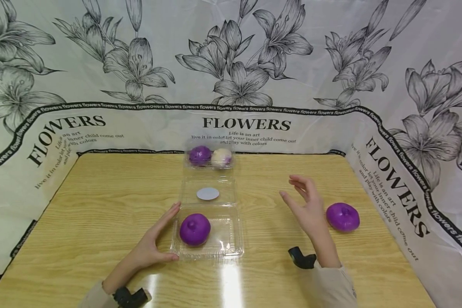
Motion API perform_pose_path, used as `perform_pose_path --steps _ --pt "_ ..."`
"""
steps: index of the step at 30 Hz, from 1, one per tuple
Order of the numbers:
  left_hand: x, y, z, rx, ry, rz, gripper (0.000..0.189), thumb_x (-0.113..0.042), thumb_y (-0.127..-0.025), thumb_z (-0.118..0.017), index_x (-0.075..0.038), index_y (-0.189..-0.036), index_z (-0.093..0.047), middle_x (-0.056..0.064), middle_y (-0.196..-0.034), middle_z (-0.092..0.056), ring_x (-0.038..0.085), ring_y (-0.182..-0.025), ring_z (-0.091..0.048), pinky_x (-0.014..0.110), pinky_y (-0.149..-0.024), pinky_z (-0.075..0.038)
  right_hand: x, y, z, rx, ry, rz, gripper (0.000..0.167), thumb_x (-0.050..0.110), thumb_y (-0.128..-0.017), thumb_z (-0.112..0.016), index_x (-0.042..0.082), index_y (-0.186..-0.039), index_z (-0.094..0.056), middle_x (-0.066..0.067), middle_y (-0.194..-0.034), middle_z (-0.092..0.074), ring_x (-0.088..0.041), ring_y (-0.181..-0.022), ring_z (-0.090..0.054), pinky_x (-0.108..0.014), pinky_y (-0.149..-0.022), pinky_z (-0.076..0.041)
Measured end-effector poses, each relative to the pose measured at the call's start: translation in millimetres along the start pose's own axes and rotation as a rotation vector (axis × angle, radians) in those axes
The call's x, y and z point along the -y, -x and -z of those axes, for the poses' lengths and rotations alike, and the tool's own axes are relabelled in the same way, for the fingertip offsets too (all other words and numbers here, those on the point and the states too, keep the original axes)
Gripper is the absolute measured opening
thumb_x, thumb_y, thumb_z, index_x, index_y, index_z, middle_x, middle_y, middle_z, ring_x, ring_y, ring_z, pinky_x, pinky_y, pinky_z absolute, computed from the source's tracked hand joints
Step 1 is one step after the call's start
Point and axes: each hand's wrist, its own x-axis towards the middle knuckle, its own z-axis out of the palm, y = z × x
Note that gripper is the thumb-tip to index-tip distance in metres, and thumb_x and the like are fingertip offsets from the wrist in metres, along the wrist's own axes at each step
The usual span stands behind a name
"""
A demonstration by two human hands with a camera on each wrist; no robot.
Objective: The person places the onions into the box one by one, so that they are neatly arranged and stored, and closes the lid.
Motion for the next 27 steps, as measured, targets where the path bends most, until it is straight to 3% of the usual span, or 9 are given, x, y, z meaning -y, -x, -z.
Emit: perform_pose_path --steps 5,10,16,20,23,27 --pt "-0.2 -0.5 0.0 0.004 -0.005 -0.005 0.119 -0.047 -0.065 -0.09 -0.004 -0.156 -0.026 0.011 -0.164 -0.02 0.032 -0.151 -0.013 0.039 -0.121 -0.011 -17 4.5 29 -0.106 0.047 -0.045 0.048 -0.001 -0.092 -0.068 -0.002 -0.136 -0.051 0.014 -0.123 -0.059 -0.004 -0.12 -0.053 -0.013 -0.102 -0.042" --pt "2.0 -0.1 -0.3 0.009 0.001 -0.017 0.119 -0.042 -0.064 -0.092 -0.002 -0.155 -0.026 0.013 -0.164 -0.02 0.034 -0.151 -0.012 0.04 -0.121 -0.01 -39 10.0 56 -0.217 0.058 -0.115 0.044 -0.001 -0.092 -0.067 -0.001 -0.135 -0.055 0.017 -0.12 -0.062 0.0 -0.121 -0.053 -0.014 -0.109 -0.036" --pt "2.4 -0.3 -0.3 0.008 -0.001 -0.024 0.119 -0.038 -0.064 -0.093 -0.002 -0.155 -0.026 0.014 -0.163 -0.02 0.035 -0.15 -0.012 0.042 -0.121 -0.01 -62 19.9 83 -0.322 -0.064 -0.199 0.043 -0.006 -0.091 -0.066 -0.001 -0.133 -0.058 0.006 -0.127 -0.063 -0.005 -0.125 -0.052 -0.017 -0.116 -0.025" --pt "1.1 -0.5 0.2 0.01 -0.004 -0.005 0.119 -0.039 -0.064 -0.092 -0.004 -0.156 -0.026 0.011 -0.164 -0.019 0.032 -0.151 -0.012 0.04 -0.121 -0.01 -75 27.2 98 -0.335 -0.058 -0.287 0.046 0.002 -0.093 -0.067 0.008 -0.137 -0.056 0.006 -0.137 -0.057 -0.002 -0.128 -0.048 -0.013 -0.116 -0.02" --pt "0.3 -0.5 0.5 0.013 -0.003 0.009 0.119 -0.037 -0.064 -0.093 -0.006 -0.157 -0.025 0.01 -0.164 -0.019 0.031 -0.151 -0.011 0.039 -0.121 -0.01 -87 30.4 107 -0.356 -0.112 -0.325 0.046 0.004 -0.093 -0.068 0.008 -0.137 -0.057 0.006 -0.139 -0.057 -0.002 -0.126 -0.049 -0.012 -0.115 -0.023" --pt "-0.1 -0.4 0.5 0.016 -0.005 0.015 0.12 -0.035 -0.063 -0.093 -0.006 -0.157 -0.025 0.01 -0.164 -0.019 0.031 -0.151 -0.011 0.038 -0.122 -0.01 -103 35.1 117 -0.381 -0.303 -0.346 0.046 0.0 -0.093 -0.067 0.006 -0.137 -0.056 0.004 -0.134 -0.061 -0.004 -0.123 -0.052 -0.008 -0.106 -0.034"
